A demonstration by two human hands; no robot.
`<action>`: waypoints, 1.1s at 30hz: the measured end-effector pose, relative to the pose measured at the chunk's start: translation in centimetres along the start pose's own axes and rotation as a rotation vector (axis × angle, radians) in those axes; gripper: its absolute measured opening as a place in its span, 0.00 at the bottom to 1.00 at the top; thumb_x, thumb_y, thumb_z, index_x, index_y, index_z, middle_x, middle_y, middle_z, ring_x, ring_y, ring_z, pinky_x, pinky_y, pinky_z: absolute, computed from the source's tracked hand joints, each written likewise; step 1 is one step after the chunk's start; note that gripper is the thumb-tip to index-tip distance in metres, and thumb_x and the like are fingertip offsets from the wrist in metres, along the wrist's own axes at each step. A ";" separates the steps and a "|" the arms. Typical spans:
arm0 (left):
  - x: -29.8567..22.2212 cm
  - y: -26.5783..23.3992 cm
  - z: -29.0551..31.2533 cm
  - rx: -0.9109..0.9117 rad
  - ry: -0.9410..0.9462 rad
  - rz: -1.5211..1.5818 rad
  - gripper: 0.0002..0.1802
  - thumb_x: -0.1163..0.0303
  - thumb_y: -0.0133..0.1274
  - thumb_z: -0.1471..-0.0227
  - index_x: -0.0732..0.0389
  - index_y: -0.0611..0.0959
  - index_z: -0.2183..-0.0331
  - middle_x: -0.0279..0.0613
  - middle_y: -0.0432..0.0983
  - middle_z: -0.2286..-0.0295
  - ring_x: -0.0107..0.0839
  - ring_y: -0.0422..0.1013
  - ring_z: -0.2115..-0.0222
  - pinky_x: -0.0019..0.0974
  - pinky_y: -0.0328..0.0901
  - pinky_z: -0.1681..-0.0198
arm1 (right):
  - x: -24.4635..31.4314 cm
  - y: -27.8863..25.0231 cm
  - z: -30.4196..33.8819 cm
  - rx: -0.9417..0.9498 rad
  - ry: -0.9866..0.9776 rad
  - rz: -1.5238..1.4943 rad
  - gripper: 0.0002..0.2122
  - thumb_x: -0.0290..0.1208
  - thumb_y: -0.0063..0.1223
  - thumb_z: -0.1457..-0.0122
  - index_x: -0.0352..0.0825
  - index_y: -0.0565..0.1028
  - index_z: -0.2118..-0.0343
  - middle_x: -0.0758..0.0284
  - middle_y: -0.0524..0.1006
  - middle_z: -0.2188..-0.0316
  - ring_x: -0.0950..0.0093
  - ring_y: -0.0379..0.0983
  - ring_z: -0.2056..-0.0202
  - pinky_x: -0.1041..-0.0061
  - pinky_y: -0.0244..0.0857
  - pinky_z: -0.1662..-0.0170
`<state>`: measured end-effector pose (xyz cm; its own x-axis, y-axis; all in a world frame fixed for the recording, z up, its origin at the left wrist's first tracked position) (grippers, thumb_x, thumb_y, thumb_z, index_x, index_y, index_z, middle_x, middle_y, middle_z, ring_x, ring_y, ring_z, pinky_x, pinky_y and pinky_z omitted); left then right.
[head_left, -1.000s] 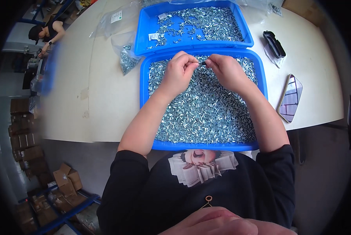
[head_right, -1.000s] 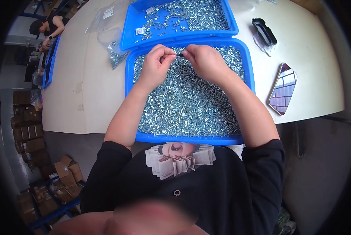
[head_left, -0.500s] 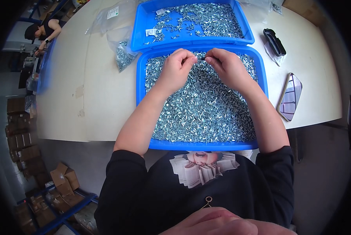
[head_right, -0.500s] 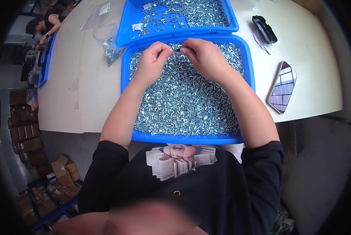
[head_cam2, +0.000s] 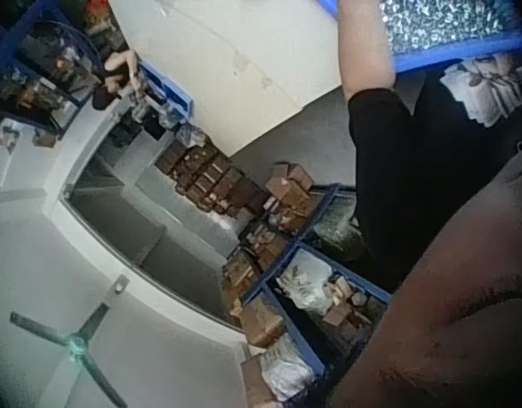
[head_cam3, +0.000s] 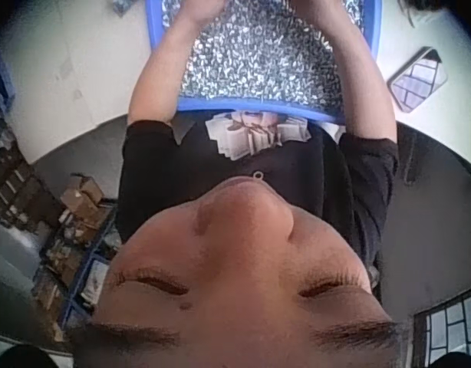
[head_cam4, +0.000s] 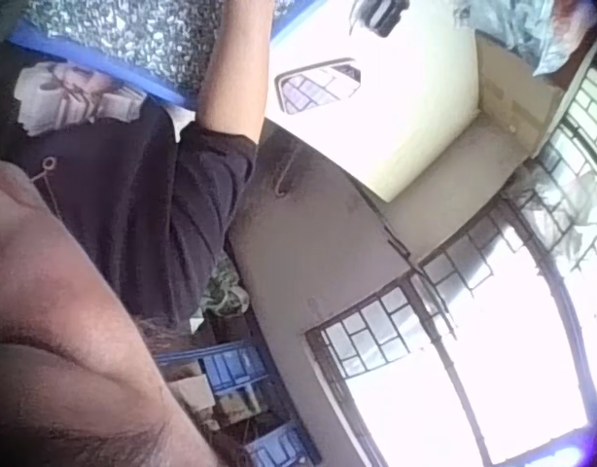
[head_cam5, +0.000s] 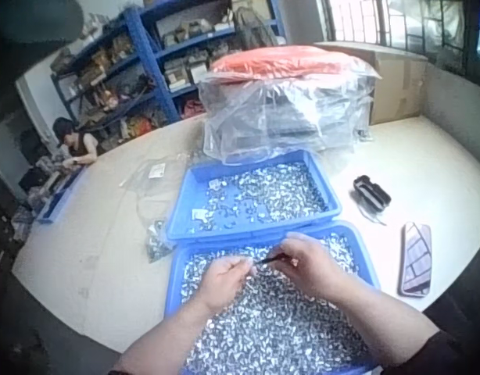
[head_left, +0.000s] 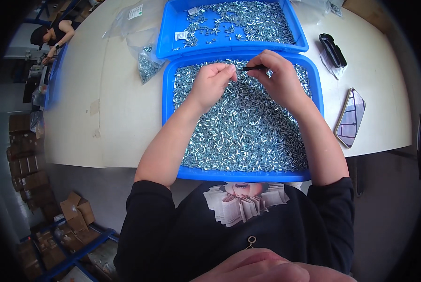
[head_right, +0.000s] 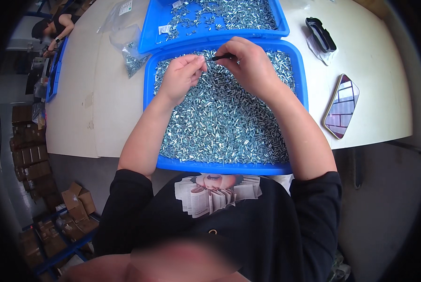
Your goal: Manually sorting and inspecting small metal components from a tray.
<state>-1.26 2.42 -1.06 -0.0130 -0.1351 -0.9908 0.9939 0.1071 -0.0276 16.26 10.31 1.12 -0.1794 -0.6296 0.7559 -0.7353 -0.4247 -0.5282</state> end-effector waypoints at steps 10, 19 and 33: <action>-0.7 0.5 0.3 -0.118 0.187 -0.198 0.19 0.56 0.48 0.46 0.63 0.80 0.75 0.25 0.64 0.85 0.14 0.57 0.82 0.22 0.52 0.80 | 0.3 0.2 -0.1 -0.004 -0.030 0.020 0.07 0.20 0.57 0.55 0.32 0.73 0.71 0.63 0.72 0.73 0.66 0.71 0.71 0.73 0.66 0.68; -0.6 1.0 0.2 -0.074 0.139 -0.018 0.16 0.59 0.48 0.45 0.62 0.77 0.73 0.26 0.64 0.83 0.13 0.56 0.83 0.18 0.50 0.81 | 0.5 0.1 0.0 -0.015 -0.021 0.018 0.07 0.20 0.56 0.55 0.32 0.73 0.71 0.64 0.72 0.74 0.66 0.71 0.70 0.72 0.66 0.69; -0.6 0.4 0.3 -0.071 0.067 -0.070 0.10 0.65 0.52 0.48 0.63 0.77 0.72 0.29 0.68 0.78 0.14 0.58 0.81 0.18 0.53 0.80 | 0.6 0.2 0.0 -0.009 -0.027 0.027 0.06 0.21 0.57 0.55 0.33 0.73 0.72 0.63 0.72 0.74 0.67 0.71 0.71 0.73 0.65 0.69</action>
<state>-0.86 2.23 -0.39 -0.0918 -0.0787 -0.9927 0.9799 0.1699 -0.1041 16.03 9.81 1.49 -0.1820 -0.6579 0.7308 -0.7360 -0.4017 -0.5449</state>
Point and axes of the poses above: each hand's wrist, its own z-axis away from the middle knuckle, its own y-axis out of the palm, x = y × z, the point moved 1 cm from there along -z, towards the middle knuckle
